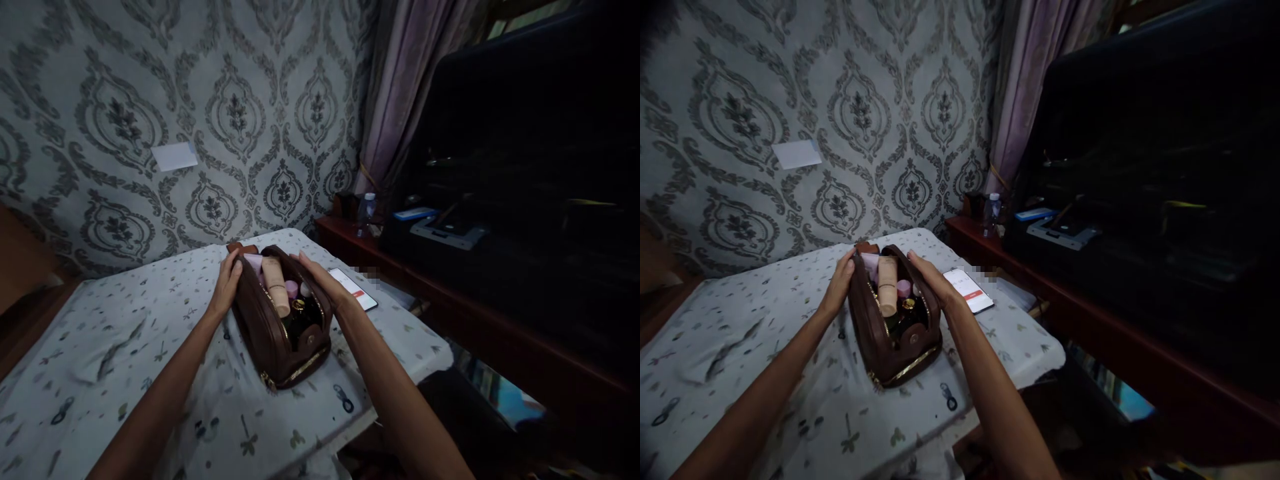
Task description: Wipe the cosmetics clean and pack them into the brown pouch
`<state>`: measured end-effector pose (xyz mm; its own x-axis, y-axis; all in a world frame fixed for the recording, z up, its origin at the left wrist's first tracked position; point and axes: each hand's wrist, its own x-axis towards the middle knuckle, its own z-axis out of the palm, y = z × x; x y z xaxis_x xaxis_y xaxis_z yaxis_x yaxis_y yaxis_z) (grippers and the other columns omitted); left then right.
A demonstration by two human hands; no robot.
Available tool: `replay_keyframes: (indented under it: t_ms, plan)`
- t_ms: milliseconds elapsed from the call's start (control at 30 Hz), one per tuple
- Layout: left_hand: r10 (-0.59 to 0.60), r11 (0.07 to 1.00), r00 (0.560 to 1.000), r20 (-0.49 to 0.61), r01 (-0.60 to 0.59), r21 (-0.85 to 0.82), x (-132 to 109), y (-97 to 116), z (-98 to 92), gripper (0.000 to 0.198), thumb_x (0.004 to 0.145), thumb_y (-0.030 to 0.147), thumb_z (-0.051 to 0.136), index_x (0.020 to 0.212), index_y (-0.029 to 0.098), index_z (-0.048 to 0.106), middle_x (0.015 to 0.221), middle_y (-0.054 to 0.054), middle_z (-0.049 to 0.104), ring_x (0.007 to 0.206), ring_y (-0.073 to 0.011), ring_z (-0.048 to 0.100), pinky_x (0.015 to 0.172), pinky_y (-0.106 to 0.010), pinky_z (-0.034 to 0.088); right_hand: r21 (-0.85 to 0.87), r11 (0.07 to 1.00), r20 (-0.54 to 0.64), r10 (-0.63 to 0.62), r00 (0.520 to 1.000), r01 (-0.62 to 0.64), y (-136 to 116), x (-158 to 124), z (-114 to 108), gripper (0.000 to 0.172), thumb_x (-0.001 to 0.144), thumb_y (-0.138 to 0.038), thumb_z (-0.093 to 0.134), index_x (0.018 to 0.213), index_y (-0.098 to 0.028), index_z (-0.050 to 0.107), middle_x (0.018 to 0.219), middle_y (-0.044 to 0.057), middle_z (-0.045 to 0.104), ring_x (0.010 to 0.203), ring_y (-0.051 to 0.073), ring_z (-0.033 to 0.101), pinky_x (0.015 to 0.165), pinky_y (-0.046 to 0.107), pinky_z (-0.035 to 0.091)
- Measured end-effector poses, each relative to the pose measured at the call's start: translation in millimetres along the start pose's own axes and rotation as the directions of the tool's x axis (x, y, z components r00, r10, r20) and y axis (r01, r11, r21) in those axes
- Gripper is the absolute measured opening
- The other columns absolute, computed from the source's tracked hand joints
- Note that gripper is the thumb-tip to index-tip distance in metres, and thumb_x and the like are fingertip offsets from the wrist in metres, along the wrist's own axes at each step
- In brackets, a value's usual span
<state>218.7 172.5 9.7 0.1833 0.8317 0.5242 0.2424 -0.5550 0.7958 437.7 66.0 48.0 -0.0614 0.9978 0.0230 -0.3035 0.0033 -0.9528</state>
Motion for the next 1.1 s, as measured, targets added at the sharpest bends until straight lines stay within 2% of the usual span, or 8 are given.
replay_keyframes:
  t_ms: [133,233,367,600,667,800,967,1100]
  plan:
    - [0.027,0.998,0.995,0.096,-0.032,0.054,17.9,5.8,-9.2,0.048,0.095,0.049,0.045,0.124,0.018,0.066,0.133,-0.011,0.065,0.131,-0.0249,0.054,0.119,-0.042,0.034,-0.047,0.989,0.065,-0.136,0.989,0.139,0.1,7.2,-4.3,0.039,0.085,-0.056,0.067,0.111,-0.027,0.075,0.124,0.0,0.073,0.126,0.026,0.061,0.114,0.039,0.044]
    - [0.036,0.993,0.974,0.222,-0.06,0.099,31.1,13.1,-13.5,0.044,0.094,0.045,0.045,0.118,0.018,0.071,0.127,-0.009,0.07,0.126,-0.0251,0.059,0.118,-0.043,0.035,-0.114,0.982,0.083,-0.144,0.986,0.153,0.4,12.4,-8.2,0.045,0.081,-0.052,0.073,0.118,-0.027,0.073,0.132,0.0,0.068,0.133,0.028,0.055,0.118,0.043,0.039]
    - [0.038,0.991,0.925,0.379,-0.084,0.105,40.2,21.3,-18.3,0.051,0.094,0.046,0.043,0.127,0.016,0.068,0.138,-0.01,0.064,0.133,-0.0257,0.055,0.121,-0.043,0.031,-0.167,0.981,-0.004,-0.1,0.995,0.098,1.5,15.6,-11.9,0.05,0.077,-0.047,0.078,0.122,-0.026,0.071,0.142,0.002,0.062,0.138,0.03,0.05,0.121,0.047,0.033]
    - [0.029,0.991,0.822,0.569,-0.097,0.089,54.2,31.3,-21.2,0.045,0.085,0.036,0.048,0.119,0.019,0.074,0.131,-0.006,0.07,0.128,-0.0273,0.059,0.118,-0.042,0.034,-0.25,0.957,0.057,-0.136,0.989,0.146,2.3,20.5,-15.2,0.056,0.079,-0.05,0.075,0.128,-0.025,0.068,0.147,0.003,0.057,0.141,0.029,0.046,0.123,0.045,0.027]
    - [0.01,0.995,0.821,0.571,-0.064,0.075,54.1,35.9,-18.7,0.042,0.084,0.037,0.051,0.113,0.019,0.076,0.127,-0.006,0.072,0.124,-0.0283,0.061,0.115,-0.042,0.037,-0.291,0.945,0.05,-0.144,0.988,0.152,2.1,22.1,-16.0,0.058,0.078,-0.051,0.075,0.128,-0.024,0.068,0.147,0.004,0.057,0.142,0.03,0.045,0.124,0.046,0.025]
    - [-0.058,0.995,0.872,0.486,0.013,0.095,49.1,44.7,-11.1,0.04,0.083,0.051,0.059,0.101,0.021,0.079,0.114,-0.005,0.076,0.113,-0.0298,0.065,0.104,-0.038,0.046,-0.32,0.935,0.031,-0.153,0.988,0.155,0.0,20.8,-14.6,0.055,0.077,-0.049,0.076,0.126,-0.026,0.069,0.146,0.003,0.059,0.143,0.03,0.043,0.124,0.047,0.023]
    - [-0.092,0.961,0.918,0.387,-0.02,0.277,52.1,46.9,-0.8,0.034,0.073,0.051,0.068,0.085,0.021,0.079,0.087,-0.003,0.077,0.088,-0.0266,0.068,0.085,-0.033,0.051,-0.231,0.955,0.098,-0.166,0.981,0.185,-2.9,16.6,-9.5,0.051,0.077,-0.047,0.076,0.122,-0.026,0.071,0.137,0.002,0.066,0.134,0.03,0.053,0.121,0.047,0.031]
    - [-0.096,0.921,0.922,0.374,-0.061,0.385,55.2,46.3,4.9,0.03,0.073,0.044,0.066,0.086,0.021,0.078,0.088,-0.004,0.077,0.089,-0.0269,0.068,0.086,-0.035,0.051,-0.258,0.951,0.081,-0.155,0.985,0.171,-4.6,24.4,-9.4,0.05,0.076,-0.047,0.077,0.121,-0.026,0.071,0.136,0.002,0.066,0.136,0.03,0.051,0.122,0.046,0.029]
